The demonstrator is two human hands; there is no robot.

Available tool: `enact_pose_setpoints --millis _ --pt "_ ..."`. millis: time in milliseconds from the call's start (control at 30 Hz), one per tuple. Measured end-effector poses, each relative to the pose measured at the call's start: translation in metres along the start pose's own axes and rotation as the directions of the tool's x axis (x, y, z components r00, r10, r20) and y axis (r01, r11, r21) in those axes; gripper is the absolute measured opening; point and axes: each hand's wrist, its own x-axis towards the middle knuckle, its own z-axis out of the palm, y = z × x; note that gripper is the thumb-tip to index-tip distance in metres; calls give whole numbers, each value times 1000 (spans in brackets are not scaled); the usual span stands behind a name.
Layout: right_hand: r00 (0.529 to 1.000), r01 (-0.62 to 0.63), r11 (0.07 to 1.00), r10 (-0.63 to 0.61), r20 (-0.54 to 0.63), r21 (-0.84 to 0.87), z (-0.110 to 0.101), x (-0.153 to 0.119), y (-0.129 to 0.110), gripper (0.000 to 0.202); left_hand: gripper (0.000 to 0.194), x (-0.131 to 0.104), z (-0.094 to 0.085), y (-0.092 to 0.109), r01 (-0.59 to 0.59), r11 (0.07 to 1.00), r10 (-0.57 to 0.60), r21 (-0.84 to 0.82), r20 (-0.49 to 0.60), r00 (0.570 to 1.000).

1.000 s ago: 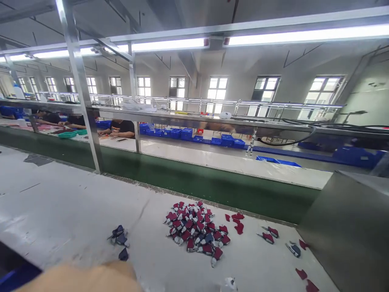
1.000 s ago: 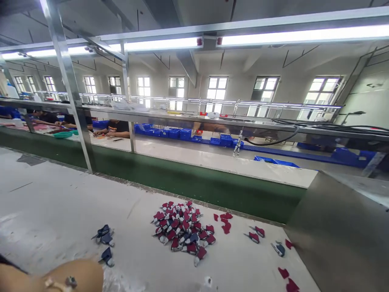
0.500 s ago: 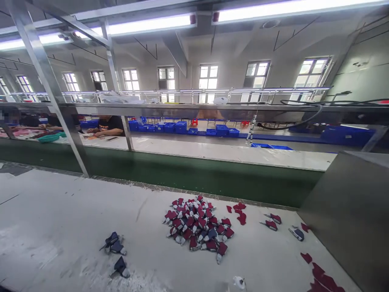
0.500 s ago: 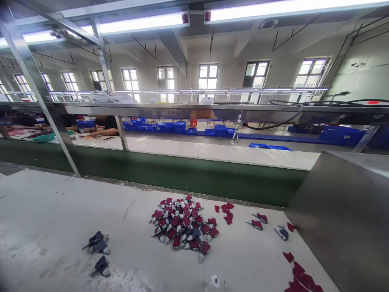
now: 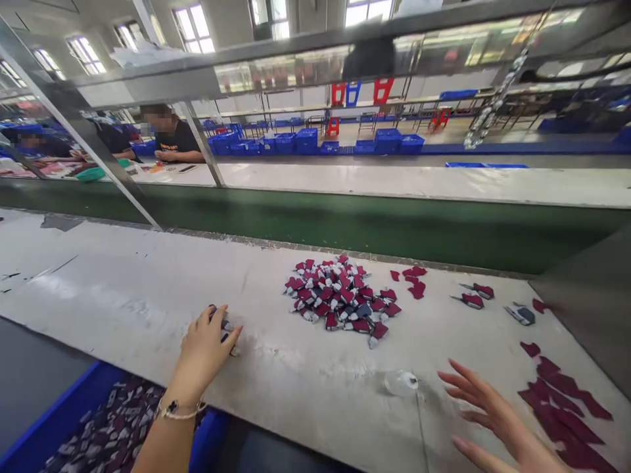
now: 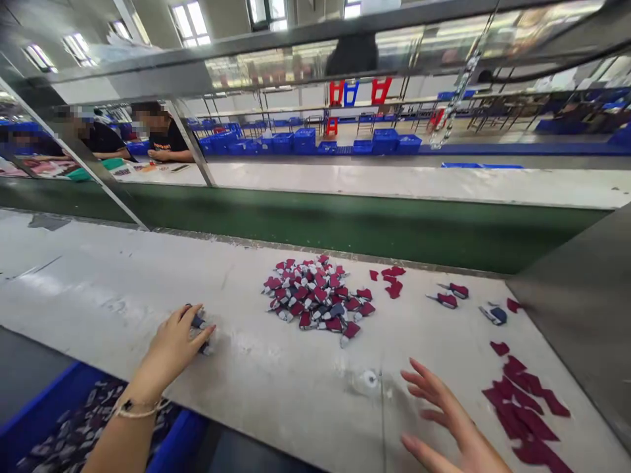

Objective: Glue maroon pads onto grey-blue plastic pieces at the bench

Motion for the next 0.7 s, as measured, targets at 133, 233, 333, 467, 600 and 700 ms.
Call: enact_pose_setpoints --millis 133,233,333,467,600,700 --pt "965 -153 981 124 233 114 41 17 -23 73 53 -3 34 -23 20 1000 -19 -22 25 999" --pt "950 -163 970 105 294 181 52 30 -41 52 44 -7 39 -18 -53 992 58 -114 49 997" --pt "929 -203 943 99 357 265 48 34 -46 49 33 -7 38 -10 -105 971 129 -214 101 987" --pt "904 -299 890 150 399 344 37 30 -45 56 22 -3 40 1 -95 934 154 -344 148 977" --pt "890 -371 868 231 393 330 22 21 -51 52 22 9 40 24 -1 870 136 -493 237 962" --pt "906 -352 863 217 363 362 9 13 -55 62 24 16 37 51 101 756 170 -647 342 924"
